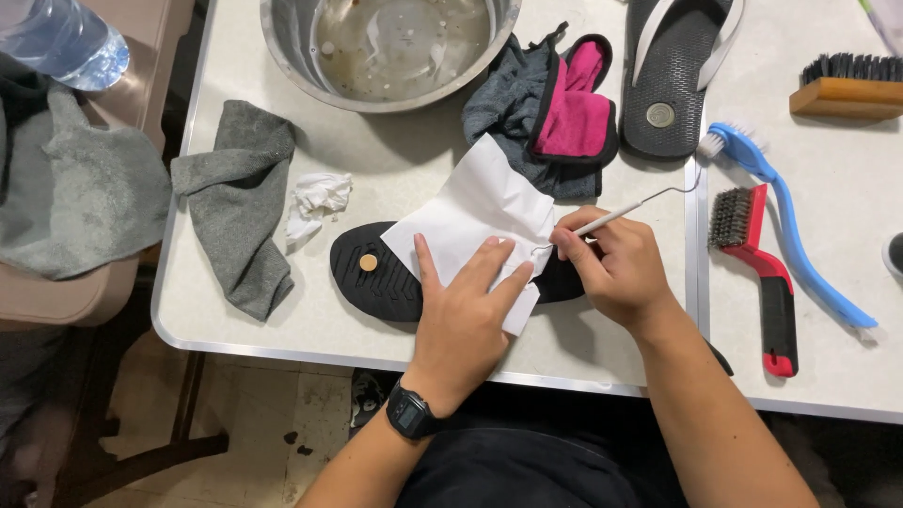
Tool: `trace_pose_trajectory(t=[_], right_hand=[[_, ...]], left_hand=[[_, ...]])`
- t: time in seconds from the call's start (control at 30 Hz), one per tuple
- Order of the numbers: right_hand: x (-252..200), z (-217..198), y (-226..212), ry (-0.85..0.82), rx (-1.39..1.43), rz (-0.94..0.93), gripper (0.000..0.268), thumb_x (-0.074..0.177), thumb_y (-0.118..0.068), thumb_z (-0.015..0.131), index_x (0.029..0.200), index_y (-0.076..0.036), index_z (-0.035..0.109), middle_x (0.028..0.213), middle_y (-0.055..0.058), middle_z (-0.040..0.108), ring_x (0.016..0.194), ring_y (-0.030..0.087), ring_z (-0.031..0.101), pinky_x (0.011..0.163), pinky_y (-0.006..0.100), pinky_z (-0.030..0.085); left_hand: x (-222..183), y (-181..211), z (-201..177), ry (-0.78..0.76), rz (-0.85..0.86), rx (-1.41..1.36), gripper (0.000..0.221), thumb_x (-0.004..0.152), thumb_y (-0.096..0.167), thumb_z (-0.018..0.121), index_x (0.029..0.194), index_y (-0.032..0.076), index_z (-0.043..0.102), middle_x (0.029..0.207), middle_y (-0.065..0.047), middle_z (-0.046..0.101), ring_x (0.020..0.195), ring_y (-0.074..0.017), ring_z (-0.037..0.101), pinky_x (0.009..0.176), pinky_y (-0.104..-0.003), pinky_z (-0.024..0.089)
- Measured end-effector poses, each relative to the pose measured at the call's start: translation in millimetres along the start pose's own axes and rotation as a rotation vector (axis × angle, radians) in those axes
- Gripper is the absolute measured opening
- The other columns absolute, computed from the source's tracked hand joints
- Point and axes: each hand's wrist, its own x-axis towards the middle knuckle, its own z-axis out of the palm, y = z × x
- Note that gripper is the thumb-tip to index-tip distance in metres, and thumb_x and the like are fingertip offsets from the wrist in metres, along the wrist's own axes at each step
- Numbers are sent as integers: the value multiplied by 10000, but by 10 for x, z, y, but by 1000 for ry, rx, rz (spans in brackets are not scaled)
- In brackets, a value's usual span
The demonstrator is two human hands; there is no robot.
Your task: Cleaning and preparing the sole of a black sandal using a metal pick tool and a white cloth.
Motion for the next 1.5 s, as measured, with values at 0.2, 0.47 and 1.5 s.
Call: trace_pose_trajectory(t=[0.2,0.47,1.5], right_hand=[[117,42,-136,-43,-132,-10,204,1020,-138,673,875,0,717,612,116,691,515,212,630,481,305,529],[299,0,-226,-126,-147,103,214,1025,-136,676,912,35,737,608,140,679,544,208,625,504,296,546],[-67,-154,-182,-42,-42,257,64,956,-117,740,997,-83,774,666,89,716,561,139,572,542,294,490]], left_hand=[[-57,-63,57,-16,0,-28,344,929,17,586,1229,108,727,1260,-174,695,1304,-315,604,1111,-840,-29],[-90,-102,107,-34,-31,-25,310,957,93,586,1229,145,725,1264,-148,699,1326,-288,590,1129,-831,-40],[-101,-75,109,-31,-1,7,395,951,90,521,1319,158,649,1244,-156,682,1323,-323,586,1085,-892,-39]])
